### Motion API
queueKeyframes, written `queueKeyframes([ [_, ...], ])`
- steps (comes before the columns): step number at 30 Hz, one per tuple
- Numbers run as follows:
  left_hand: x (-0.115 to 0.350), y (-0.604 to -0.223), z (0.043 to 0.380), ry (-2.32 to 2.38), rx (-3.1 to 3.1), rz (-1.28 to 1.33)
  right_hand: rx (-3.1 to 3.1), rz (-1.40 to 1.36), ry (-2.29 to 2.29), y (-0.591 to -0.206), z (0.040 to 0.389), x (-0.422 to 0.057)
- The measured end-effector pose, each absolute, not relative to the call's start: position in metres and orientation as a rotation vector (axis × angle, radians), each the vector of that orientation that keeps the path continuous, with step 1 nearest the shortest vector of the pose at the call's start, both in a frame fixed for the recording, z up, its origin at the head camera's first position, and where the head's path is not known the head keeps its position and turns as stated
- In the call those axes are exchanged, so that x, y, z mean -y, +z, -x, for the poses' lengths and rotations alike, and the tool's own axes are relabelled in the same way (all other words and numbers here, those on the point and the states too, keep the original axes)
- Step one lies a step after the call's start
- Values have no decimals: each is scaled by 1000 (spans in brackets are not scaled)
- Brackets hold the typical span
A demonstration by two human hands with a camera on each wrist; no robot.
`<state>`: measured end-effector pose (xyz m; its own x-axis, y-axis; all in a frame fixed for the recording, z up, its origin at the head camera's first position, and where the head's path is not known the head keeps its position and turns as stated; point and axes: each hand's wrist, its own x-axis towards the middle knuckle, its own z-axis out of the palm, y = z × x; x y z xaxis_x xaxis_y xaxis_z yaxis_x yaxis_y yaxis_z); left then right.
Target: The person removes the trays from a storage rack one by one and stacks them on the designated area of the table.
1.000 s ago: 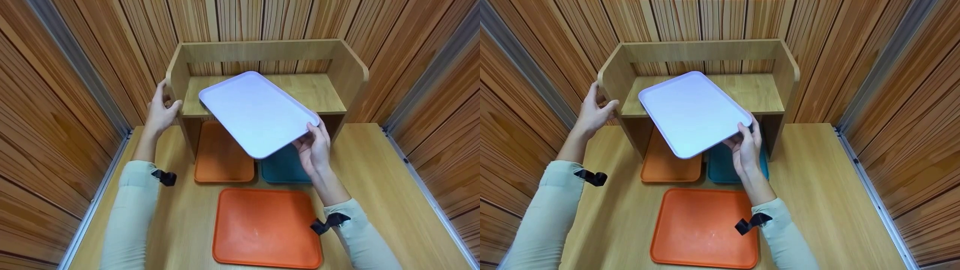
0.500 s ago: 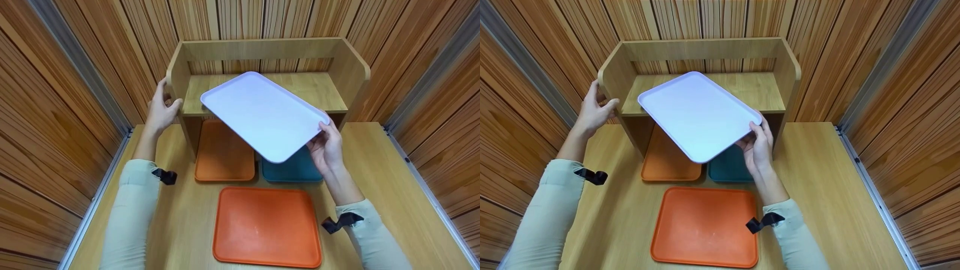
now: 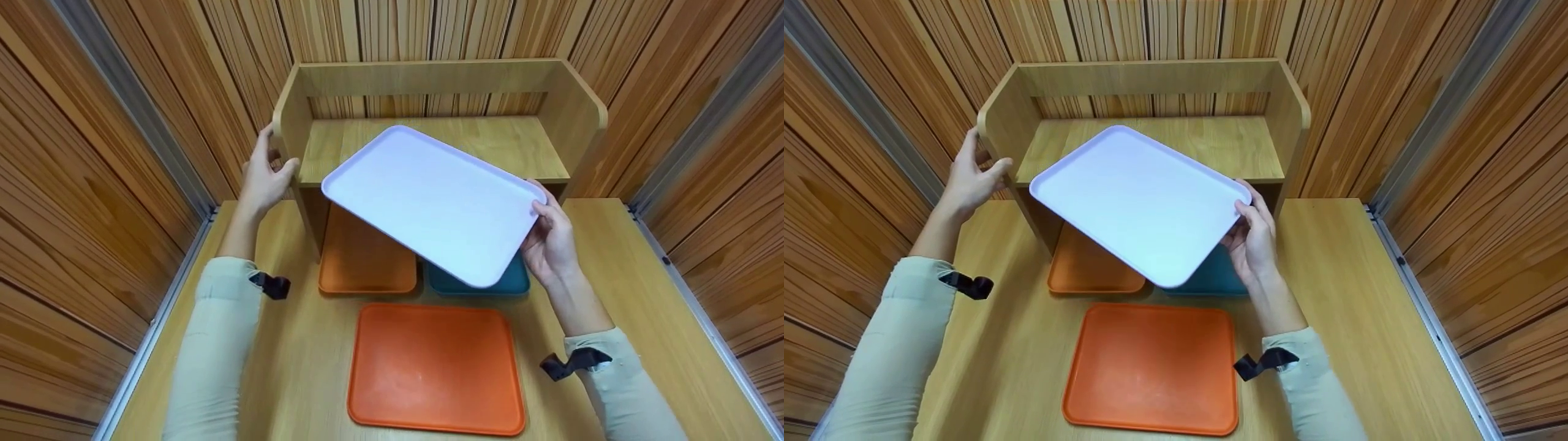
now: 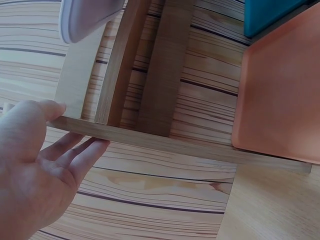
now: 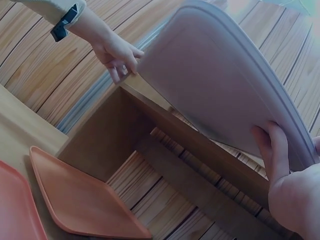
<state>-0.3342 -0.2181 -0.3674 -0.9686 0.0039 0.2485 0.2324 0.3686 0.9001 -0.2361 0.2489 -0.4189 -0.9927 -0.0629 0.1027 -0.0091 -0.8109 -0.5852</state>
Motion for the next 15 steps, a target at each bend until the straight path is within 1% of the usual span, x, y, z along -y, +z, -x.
queueKeyframes([
  [4, 218, -368, 335, -1657, 2424, 208, -922, 239, -2914, -422, 235, -254],
  [10, 218, -366, 333, -1638, 2430, 204, -1083, 295, -2825, -426, 232, -259],
  [15, 217, -366, 333, -1633, 2429, 206, -1095, 367, -2780, -430, 231, -263],
])
